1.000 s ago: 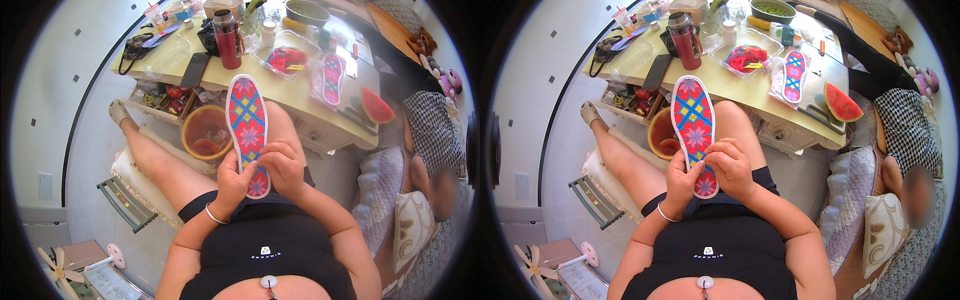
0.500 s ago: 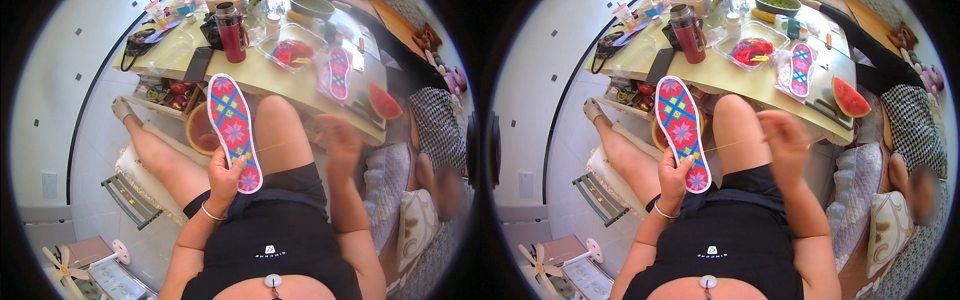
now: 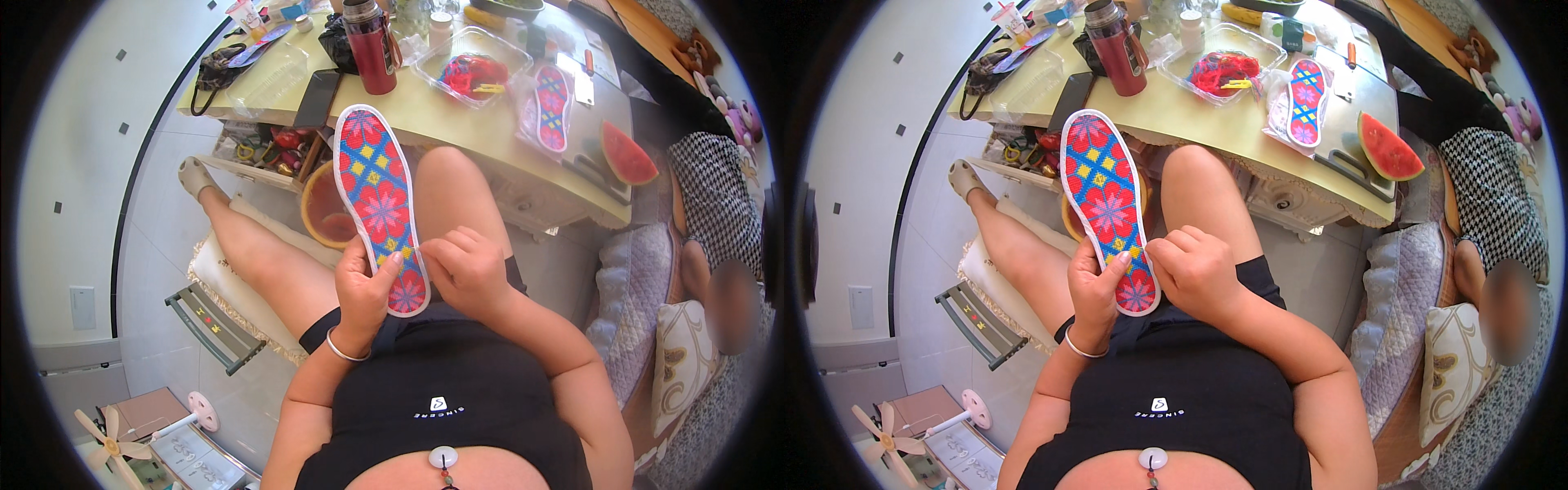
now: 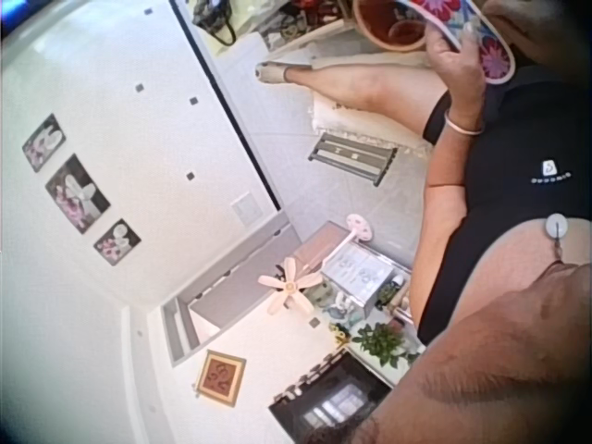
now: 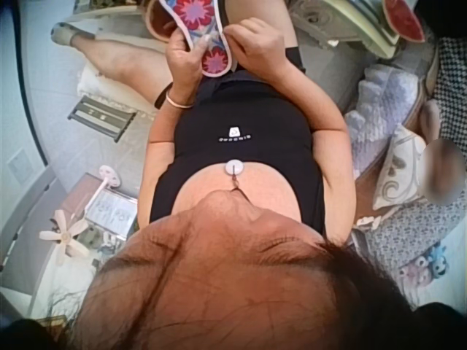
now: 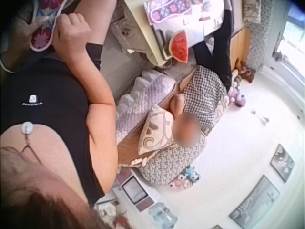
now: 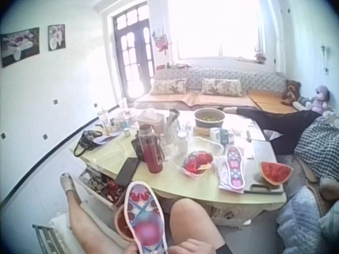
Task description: The person sews a colorful patterned shoe insole by hand using a needle and yellow thread, repeatedly pulling the thread through the edge of the insole.
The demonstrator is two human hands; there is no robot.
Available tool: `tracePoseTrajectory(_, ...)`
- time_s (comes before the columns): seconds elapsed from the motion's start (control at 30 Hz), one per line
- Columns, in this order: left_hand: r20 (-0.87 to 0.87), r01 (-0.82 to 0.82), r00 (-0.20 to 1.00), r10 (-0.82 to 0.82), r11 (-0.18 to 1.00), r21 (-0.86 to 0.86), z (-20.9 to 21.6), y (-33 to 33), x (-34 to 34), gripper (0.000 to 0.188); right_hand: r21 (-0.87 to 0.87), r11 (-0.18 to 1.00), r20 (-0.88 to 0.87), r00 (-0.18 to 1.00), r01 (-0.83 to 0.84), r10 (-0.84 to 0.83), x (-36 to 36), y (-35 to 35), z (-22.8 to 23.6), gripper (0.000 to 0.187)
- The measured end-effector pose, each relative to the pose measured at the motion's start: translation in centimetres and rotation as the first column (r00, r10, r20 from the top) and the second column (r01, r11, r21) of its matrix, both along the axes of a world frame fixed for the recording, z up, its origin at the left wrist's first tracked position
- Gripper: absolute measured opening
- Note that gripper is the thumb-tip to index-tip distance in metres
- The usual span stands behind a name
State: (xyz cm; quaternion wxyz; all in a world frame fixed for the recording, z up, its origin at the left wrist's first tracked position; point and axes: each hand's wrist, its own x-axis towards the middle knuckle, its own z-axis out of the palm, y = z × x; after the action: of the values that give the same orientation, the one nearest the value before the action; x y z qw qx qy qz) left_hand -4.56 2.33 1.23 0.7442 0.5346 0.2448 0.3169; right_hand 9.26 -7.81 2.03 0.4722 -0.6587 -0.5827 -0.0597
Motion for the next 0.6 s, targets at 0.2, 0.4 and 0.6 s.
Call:
tracePoseTrajectory(0.2,-0.003,0.005,1.0,-0.005,1.0,0.02,-0.24,-0.01,-0.11,0.027,-0.009,1.0,0.01,1.0,0.004,-0.004,-0.03,0.01,-0.1,0.007)
tracePoseTrajectory(0.4,-0.014,-0.001,1.0,0.002,0.998,0.065,0.02,-0.18,-0.09,0.026,-0.017,1.0,0.004,1.0,0.005,-0.005,0.02,-0.11,0.12,0.007)
tracePoseTrajectory(0.6,-0.025,-0.043,0.999,0.046,0.993,0.106,0.16,-0.45,0.22,0.022,-0.022,1.0,0.028,1.0,0.013,-0.013,-0.06,-0.11,0.19,0.008)
